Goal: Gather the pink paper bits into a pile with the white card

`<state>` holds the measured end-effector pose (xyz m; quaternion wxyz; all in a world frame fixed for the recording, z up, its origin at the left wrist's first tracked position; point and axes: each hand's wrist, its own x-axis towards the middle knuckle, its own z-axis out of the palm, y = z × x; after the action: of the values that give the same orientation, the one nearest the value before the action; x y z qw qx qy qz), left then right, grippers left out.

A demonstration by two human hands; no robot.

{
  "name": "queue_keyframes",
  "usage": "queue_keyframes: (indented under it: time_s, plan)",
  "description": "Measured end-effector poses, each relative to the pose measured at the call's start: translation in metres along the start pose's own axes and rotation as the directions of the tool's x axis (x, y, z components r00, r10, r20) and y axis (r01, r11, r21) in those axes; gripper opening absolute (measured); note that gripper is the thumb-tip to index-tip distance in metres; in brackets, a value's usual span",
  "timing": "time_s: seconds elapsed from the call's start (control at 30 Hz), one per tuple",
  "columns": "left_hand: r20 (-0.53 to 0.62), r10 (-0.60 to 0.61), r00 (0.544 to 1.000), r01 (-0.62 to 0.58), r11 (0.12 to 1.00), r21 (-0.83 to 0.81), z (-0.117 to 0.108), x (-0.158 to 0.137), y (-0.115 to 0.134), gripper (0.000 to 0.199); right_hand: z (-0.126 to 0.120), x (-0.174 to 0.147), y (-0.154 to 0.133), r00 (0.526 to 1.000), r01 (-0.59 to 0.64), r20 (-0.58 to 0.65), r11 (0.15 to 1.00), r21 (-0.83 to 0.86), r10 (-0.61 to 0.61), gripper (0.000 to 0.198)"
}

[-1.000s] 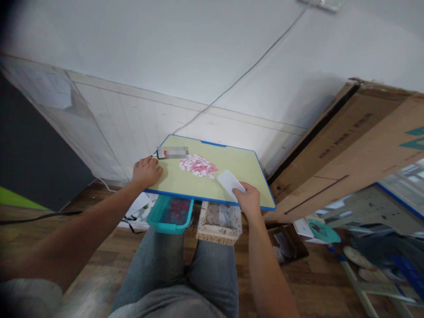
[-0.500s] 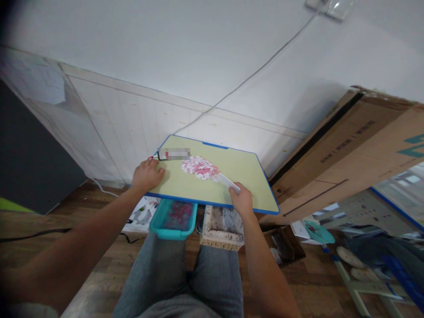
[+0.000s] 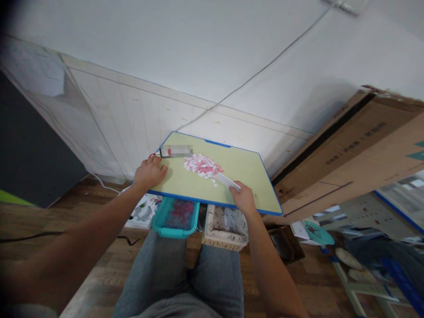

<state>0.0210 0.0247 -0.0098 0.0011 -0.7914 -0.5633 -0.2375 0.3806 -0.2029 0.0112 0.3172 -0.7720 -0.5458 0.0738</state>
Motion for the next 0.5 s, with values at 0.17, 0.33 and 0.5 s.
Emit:
queue_keyframes:
  time_s: [0.17,0.33,0.5]
  plan:
    - [-0.011,0.005,1.0,-0.005,1.0,-0.005,0.001,0.0,0.0,0.049,-0.004,0.005,0.001,0.999,-0.014,0.052,0.997,0.077,0.01,0.03]
    - [-0.009,0.014,1.0,-0.014,1.0,0.0,0.002,0.0,-0.001,0.05,0.001,0.017,-0.005,0.999,-0.01,0.032,0.988,0.151,0.005,0.03]
    - [-0.015,0.025,1.0,-0.024,0.999,0.021,0.002,0.0,-0.001,0.05,0.011,0.034,-0.018,1.0,0.002,0.011,0.988,0.153,-0.004,0.035]
